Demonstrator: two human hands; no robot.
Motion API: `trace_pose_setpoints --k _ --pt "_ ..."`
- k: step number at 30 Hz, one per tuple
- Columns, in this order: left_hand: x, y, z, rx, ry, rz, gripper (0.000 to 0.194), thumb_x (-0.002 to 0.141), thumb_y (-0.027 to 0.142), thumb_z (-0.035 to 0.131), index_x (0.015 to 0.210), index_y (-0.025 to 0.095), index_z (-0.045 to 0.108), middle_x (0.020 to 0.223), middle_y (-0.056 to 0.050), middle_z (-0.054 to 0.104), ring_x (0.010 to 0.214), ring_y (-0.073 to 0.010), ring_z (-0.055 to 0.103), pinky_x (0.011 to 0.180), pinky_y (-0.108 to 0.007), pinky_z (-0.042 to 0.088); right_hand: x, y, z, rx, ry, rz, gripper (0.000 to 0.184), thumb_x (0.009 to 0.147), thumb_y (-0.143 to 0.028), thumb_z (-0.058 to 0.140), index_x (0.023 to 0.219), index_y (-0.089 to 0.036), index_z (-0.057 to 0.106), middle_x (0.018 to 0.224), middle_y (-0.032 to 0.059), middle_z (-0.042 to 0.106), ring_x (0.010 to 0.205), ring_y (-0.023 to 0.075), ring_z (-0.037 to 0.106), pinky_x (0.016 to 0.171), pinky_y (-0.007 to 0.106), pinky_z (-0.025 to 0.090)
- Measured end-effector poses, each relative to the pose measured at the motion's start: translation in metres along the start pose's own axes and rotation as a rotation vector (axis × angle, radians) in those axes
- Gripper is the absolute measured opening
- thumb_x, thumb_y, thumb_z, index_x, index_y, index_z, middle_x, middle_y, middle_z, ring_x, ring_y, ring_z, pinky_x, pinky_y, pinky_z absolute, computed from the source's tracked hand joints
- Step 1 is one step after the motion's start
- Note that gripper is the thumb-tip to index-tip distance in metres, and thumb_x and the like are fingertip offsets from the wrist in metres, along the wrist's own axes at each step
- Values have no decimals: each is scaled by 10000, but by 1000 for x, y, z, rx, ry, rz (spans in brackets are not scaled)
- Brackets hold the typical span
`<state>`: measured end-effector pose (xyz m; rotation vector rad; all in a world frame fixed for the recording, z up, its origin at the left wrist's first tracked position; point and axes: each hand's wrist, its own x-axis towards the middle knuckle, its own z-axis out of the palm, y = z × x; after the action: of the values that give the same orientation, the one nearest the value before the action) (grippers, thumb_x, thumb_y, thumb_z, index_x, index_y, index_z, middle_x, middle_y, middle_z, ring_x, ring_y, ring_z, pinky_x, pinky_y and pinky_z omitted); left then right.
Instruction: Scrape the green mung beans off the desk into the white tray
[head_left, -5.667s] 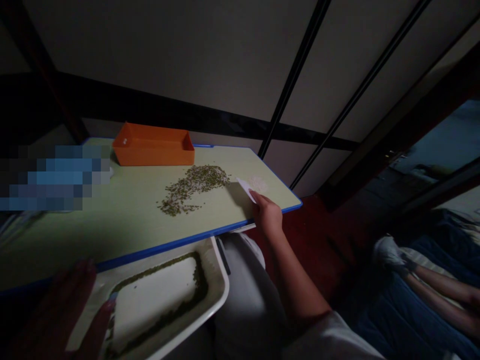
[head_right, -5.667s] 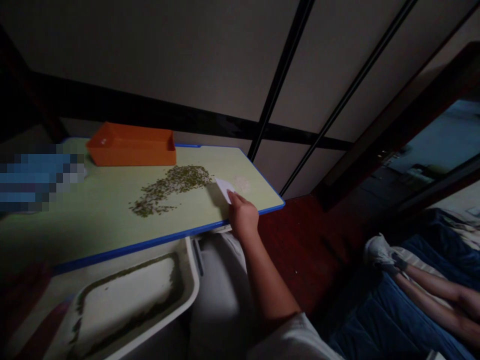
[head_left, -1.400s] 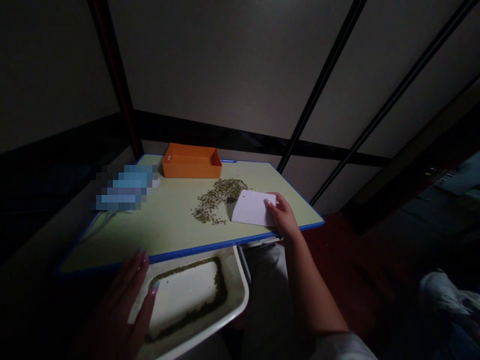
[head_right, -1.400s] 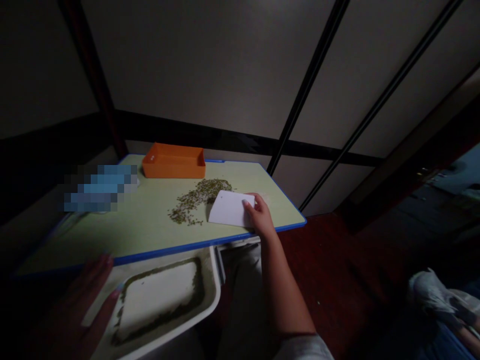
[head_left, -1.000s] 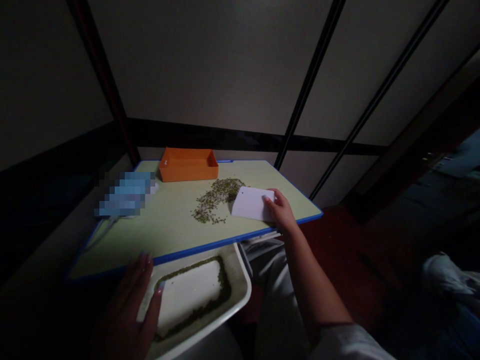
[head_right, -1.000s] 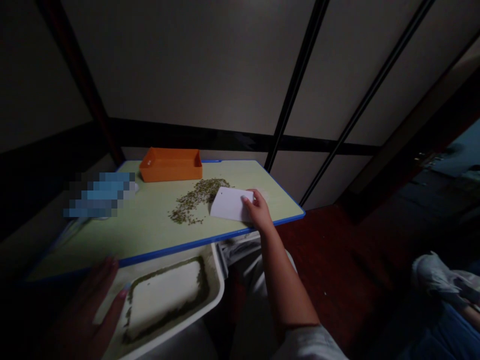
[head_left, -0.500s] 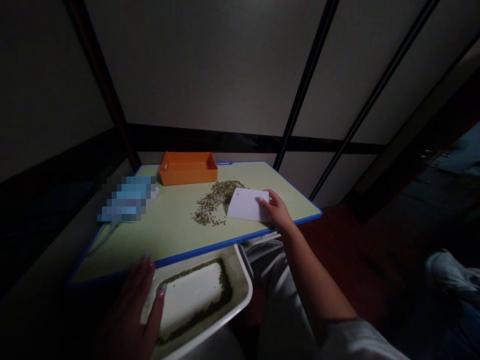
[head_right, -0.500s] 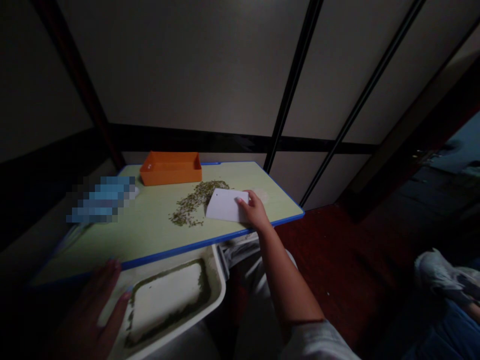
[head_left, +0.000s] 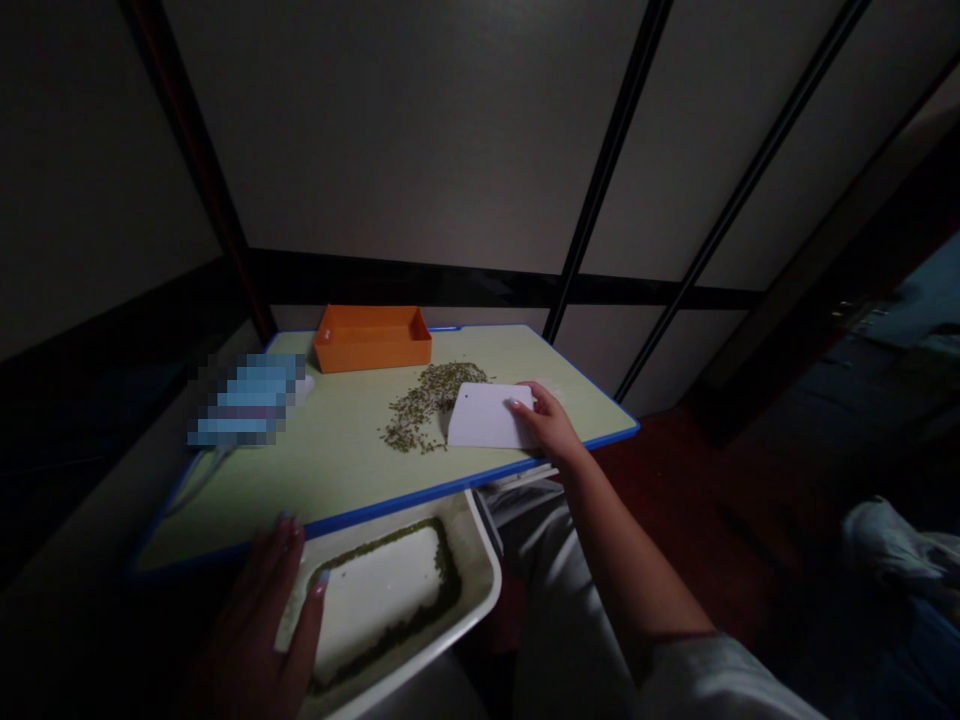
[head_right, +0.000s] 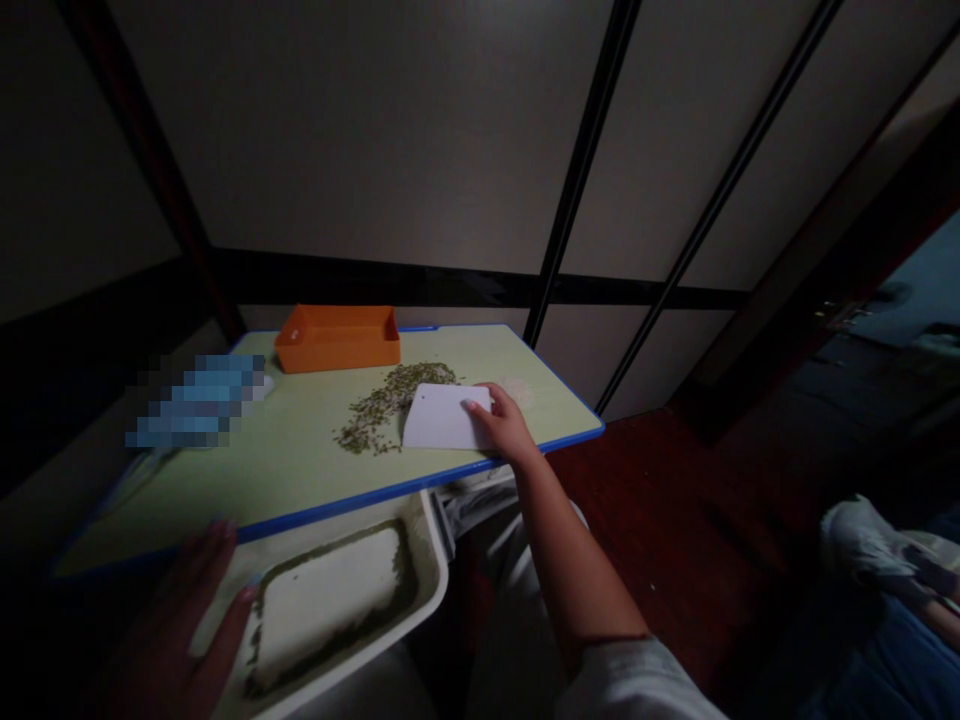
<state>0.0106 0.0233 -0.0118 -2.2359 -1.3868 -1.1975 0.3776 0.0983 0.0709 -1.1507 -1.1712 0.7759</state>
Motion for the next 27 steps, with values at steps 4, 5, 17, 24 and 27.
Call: trace_pose_setpoints --k 4,5,17,24,27 --pt "0 -1 -1 3 5 19 620 883 362 412 1477 293 250 1424 -125 536 1346 -269 447 1022 -504 467 0 1 0 -26 8 16 413 645 -484 760 917 -219 599 718 -27 602 608 128 519 514 221 372" --pt "0 -1 -1 4 2 22 623 882 360 414 1478 292 248 1428 -124 532 1347 -268 444 1020 -501 469 0 1 0 -27 17 21 414 645 -487 759 915 -217 597 710 -28 598 601 127 517 509 221 370" --pt "-6 -2 3 -22 -57 -52 640 873 398 412 1481 307 233 1527 -66 415 1399 -246 380 1094 -506 395 1 -1 1 55 -38 38 452 607 -482 798 915 -219 597 754 -13 659 637 142 578 545 240 433" --pt "-7 1 0 -62 -79 -105 640 875 410 408 1482 329 222 1543 -49 394 1407 -255 378 1141 -526 365 1 1 -1 69 -1 27 447 614 -473 795 924 -220 596 743 -22 653 630 137 579 547 238 436" --pt "-5 4 -3 -61 -113 -136 648 874 406 417 1484 334 211 1557 -51 369 1417 -270 356 1154 -545 347 0 -1 -1 55 -30 23 431 621 -469 788 922 -222 605 754 -16 656 655 150 590 568 252 446"
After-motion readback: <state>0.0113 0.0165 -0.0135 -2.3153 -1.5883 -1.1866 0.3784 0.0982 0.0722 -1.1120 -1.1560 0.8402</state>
